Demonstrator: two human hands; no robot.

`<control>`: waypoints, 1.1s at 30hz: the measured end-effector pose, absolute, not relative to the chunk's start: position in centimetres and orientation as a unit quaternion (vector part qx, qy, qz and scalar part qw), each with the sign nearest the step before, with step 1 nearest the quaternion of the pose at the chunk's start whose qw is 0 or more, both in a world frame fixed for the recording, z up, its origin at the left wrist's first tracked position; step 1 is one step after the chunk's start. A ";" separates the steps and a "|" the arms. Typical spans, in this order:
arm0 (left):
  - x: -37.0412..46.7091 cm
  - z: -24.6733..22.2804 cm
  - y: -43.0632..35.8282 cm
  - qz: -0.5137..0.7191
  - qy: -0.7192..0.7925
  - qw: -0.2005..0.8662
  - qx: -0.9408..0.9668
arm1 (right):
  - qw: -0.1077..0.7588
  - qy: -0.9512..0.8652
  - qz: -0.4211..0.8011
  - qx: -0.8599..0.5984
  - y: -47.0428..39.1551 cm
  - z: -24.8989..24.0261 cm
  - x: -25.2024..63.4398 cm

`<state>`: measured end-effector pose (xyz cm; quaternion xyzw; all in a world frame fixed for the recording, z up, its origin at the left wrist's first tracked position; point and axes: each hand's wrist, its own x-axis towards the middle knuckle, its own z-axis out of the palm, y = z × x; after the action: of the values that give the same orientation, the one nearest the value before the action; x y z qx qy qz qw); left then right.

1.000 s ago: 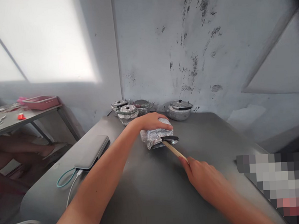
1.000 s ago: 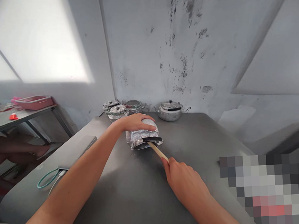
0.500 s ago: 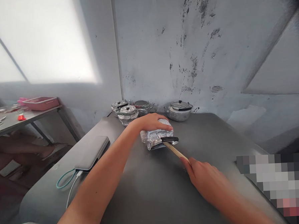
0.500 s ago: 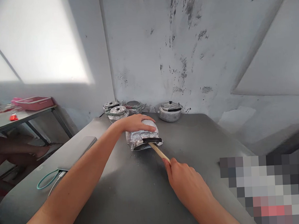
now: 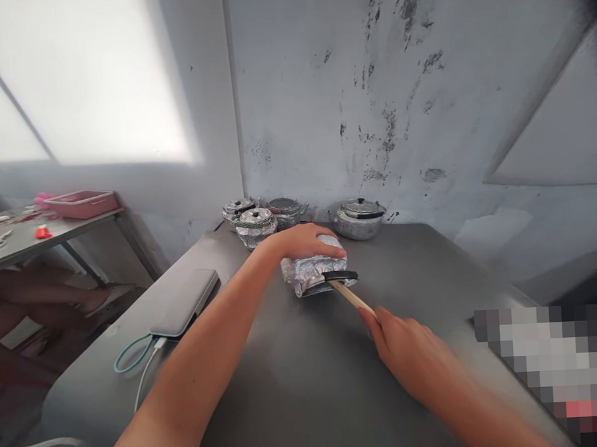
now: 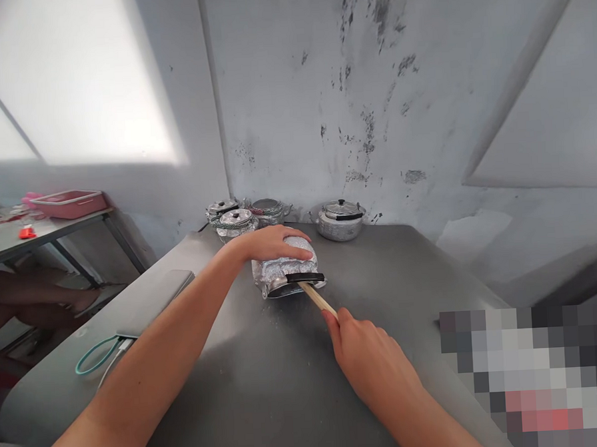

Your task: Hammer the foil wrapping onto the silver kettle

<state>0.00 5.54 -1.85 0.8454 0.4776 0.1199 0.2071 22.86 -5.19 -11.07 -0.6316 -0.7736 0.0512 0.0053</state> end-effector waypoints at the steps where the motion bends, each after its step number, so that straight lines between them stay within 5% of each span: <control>1: 0.0 -1.9 5.6 0.120 0.478 0.208 0.845 | 0.004 -0.774 0.045 -0.632 -5.2 -11.0 22.8; 20: 0.1 -1.8 5.6 0.119 0.474 0.212 0.846 | 0.006 -0.772 0.089 -0.629 -5.2 -11.3 22.9; 33: -2.0 -3.0 7.2 0.218 0.480 0.205 0.824 | 0.023 -0.782 -0.012 -0.623 -4.4 -10.4 24.7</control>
<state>-2.04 7.22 -3.01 0.8244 0.4803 0.2183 0.2049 24.68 -4.42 -10.38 -0.6233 -0.7815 -0.0118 0.0235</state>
